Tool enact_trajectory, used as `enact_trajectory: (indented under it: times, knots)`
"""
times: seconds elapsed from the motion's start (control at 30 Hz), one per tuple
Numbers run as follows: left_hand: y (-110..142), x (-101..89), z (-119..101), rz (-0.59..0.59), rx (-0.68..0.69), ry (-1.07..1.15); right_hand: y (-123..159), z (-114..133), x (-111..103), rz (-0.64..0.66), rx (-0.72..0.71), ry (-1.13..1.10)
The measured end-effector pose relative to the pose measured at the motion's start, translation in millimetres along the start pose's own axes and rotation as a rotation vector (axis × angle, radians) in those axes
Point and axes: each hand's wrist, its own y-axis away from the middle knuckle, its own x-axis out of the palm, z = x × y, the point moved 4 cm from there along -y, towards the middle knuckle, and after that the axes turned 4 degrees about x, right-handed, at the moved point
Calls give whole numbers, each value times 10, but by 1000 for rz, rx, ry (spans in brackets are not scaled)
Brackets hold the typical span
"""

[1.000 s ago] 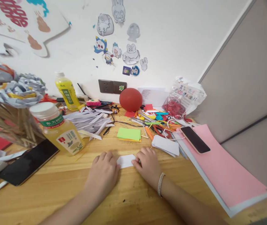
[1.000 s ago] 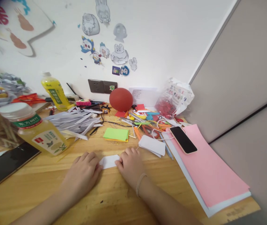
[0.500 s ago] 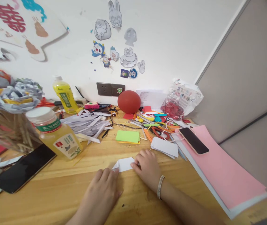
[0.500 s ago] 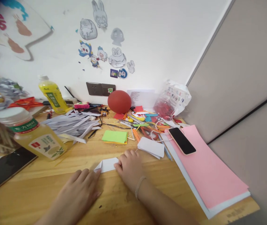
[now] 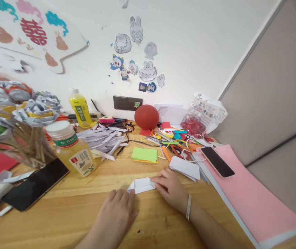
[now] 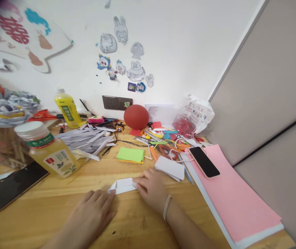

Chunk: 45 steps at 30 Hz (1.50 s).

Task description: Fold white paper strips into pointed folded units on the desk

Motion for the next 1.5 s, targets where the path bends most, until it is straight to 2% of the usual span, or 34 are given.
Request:
enact_trajectory:
  times: [0.1,0.23,0.33,0.47,0.57,0.73,0.87,1.03,1.17,1.23,1.37,1.5]
  knots:
    - [-17,-5,70,-12,-44,-12,22,131,11,67,-168,40]
    - [-51,-28,174,4,-115,-15,96,374,150,200,-342,19]
    - [-79,-29,210,14,-110,46,127,490,215,205,-414,94]
    - [-106,4,214,-13,14,170,51,422,106,127,-295,63]
    - [-108,39,246,-91,89,240,7,314,31,116,-252,61]
    - [-105,31,420,-287,-7,107,25,258,58,76,-301,203]
    - [-96,-114,481,-393,-9,70,23,278,76,37,-210,332]
    - [-80,-222,356,-357,116,151,20,293,64,33,-139,419]
    - [-91,-119,315,-271,118,79,19,276,62,14,-129,419]
    - [-101,-44,329,-265,130,48,15,264,65,10,-161,395]
    - [-103,69,362,-416,246,45,6,208,60,38,-251,275]
    - [-121,121,416,-493,347,148,-8,104,13,4,-236,110]
